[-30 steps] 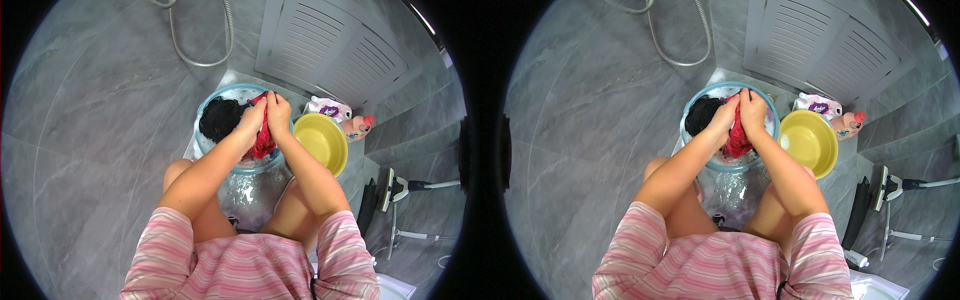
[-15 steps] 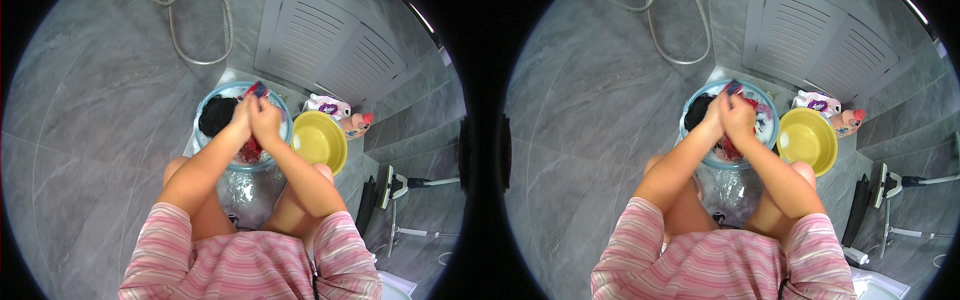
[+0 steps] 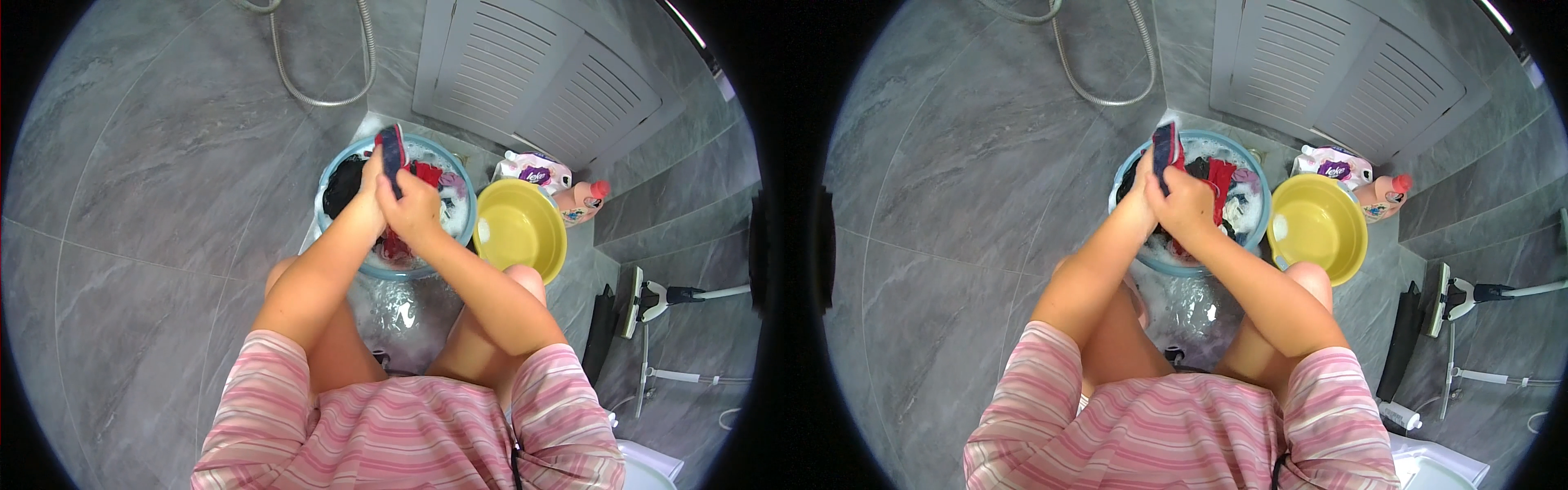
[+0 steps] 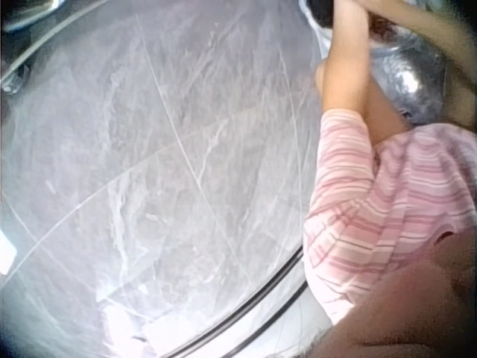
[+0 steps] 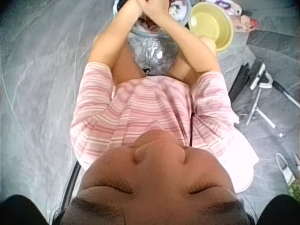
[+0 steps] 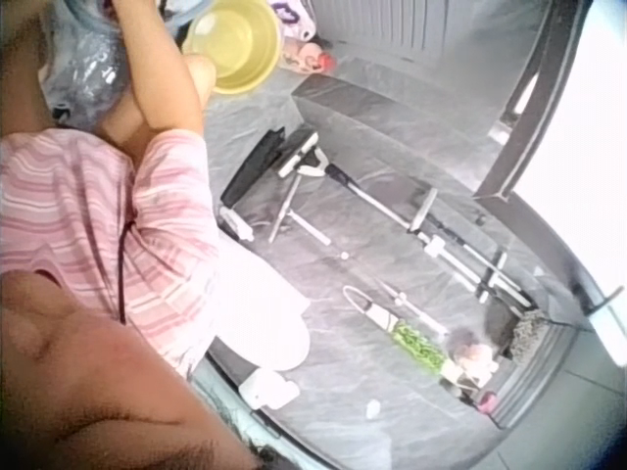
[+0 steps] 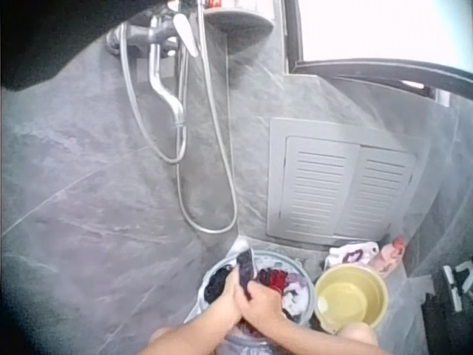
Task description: The person transfers clothes from one basin into a basin of soapy water, presses and agitates the laundry, and scrubs individual garments by hand.
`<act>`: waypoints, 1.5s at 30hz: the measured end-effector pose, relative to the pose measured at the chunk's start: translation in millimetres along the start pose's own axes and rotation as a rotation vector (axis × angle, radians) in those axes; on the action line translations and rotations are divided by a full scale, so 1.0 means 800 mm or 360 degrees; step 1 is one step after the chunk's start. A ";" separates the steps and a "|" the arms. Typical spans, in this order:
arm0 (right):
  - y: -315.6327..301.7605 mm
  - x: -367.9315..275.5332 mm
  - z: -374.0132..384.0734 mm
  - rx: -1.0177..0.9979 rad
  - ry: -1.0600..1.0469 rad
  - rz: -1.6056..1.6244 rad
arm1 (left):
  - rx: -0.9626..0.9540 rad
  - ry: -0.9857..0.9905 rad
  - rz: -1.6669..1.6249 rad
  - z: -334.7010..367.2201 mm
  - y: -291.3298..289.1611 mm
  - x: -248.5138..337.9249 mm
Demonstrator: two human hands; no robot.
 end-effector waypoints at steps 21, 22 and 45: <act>-0.056 0.144 0.022 0.0199 0.0688 0.0303 | 0.0217 -0.0242 0.0320 -0.018 0.070 -0.053; -0.042 0.117 0.022 0.0170 0.0603 0.0189 | 0.0313 -0.0153 0.0392 -0.016 0.049 -0.040; -0.064 0.113 0.025 0.0393 0.0480 0.0292 | 0.0163 -0.0145 0.0208 -0.022 0.076 -0.036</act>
Point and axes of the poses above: each hand's wrist, its own z-axis towards the middle knuckle, its own y-axis out of the palm, x = y × z, the point moved 8 cm from there along z, towards the middle knuckle, and after that the axes turned 14 degrees about -x, right-handed, at the moved point
